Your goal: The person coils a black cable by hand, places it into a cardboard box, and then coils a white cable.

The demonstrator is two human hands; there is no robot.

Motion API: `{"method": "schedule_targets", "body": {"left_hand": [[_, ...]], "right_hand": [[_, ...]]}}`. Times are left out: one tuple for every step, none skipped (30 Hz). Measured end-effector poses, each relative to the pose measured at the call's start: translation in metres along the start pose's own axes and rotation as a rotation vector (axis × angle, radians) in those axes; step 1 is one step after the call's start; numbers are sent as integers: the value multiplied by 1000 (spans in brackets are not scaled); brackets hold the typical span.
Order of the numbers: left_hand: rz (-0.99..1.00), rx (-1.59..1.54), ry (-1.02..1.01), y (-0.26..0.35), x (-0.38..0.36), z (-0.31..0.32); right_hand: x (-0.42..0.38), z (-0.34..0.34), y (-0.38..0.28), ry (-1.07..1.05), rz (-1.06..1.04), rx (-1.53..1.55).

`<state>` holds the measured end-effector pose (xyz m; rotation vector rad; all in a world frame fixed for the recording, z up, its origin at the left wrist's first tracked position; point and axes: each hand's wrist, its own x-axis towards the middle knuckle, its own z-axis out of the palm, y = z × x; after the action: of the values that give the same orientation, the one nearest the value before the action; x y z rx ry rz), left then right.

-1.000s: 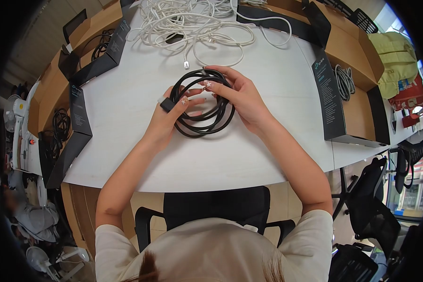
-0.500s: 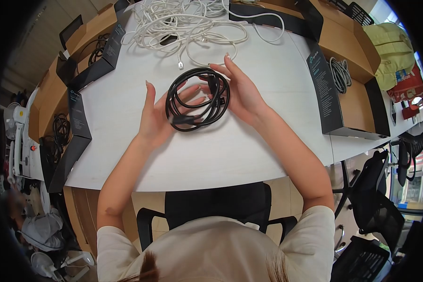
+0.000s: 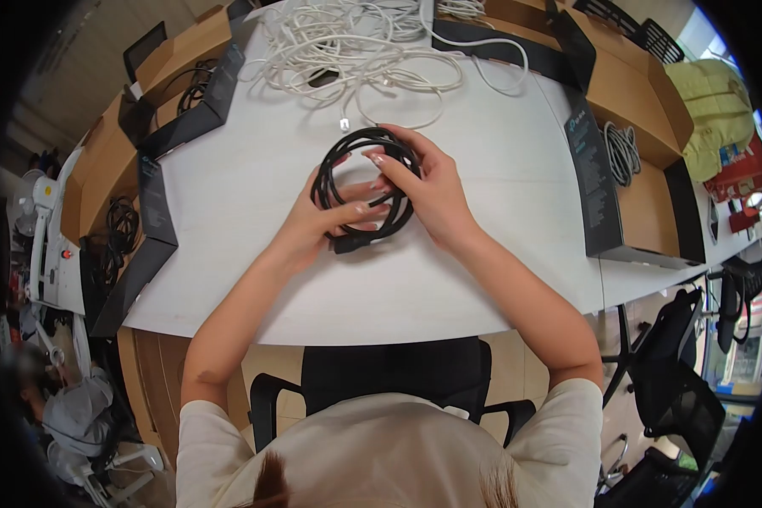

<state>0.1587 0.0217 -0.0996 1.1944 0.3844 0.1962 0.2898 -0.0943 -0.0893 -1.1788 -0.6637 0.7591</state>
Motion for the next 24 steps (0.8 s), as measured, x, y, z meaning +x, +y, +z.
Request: {"method": "schedule_targets", "body": {"left_hand": [[20, 33, 9, 2, -2, 2], [6, -3, 46, 5, -6, 5], [15, -10, 31, 5, -7, 5], [9, -102, 21, 10, -7, 2], [5, -196, 9, 14, -8, -1], [31, -301, -106, 12, -4, -11], [31, -452, -245, 17, -5, -18], [75, -547, -306, 22, -8, -20], [119, -641, -371, 29, -14, -20], [149, -636, -363, 35, -20, -25], [175, -631, -356, 40, -27, -30], [200, -626, -350, 45, -34, -36], [213, -386, -254, 51, -46, -41], [225, -148, -155, 57, -60, -46], [234, 87, -54, 59, -74, -54], [287, 193, -45, 54, -84, -68], [303, 358, 54, 51, -96, -77], [313, 520, 155, 46, -108, -85], [320, 681, 258, 42, -118, -92], [329, 696, 307, 37, -125, -99], [339, 712, 354, 33, -130, -108], [352, 727, 399, 28, -135, -116], [353, 685, 457, 21, -139, -124], [356, 643, 513, 12, -141, -129]], "right_hand": [[-3, 5, -3, 13, -23, -25], [-4, 9, -5, 23, -48, -49], [-2, 12, -7, 20, -64, -65], [2, 13, -8, 15, -79, -83], [6, 14, -11, 9, -96, -102], [11, 17, -17, -6, -114, -112], [15, 20, -28, -38, -121, -100], [22, 25, -35, -33, -145, -45], [31, 30, -42, -26, -169, 10], [41, 35, -47, -22, -168, 73], [52, 42, -51, -15, -165, 137], [64, 51, -55, -39, -199, 159], [76, 59, -59, -30, -199, 144], [91, 69, -60, -54, -205, 156], [106, 78, -60, -77, -212, 166], [120, 91, -61, -86, -224, 149], [134, 106, -61, -103, -250, 124], [153, 121, -58, -102, -277, 100], [173, 137, -53, -99, -303, 75], [194, 155, -48, -92, -307, 72], [214, 174, -43, -84, -312, 68], [233, 195, -38, -49, -319, 60], [252, 216, -33, -33, -333, 55], [267, 240, -31, -2, -352, 39]]}}
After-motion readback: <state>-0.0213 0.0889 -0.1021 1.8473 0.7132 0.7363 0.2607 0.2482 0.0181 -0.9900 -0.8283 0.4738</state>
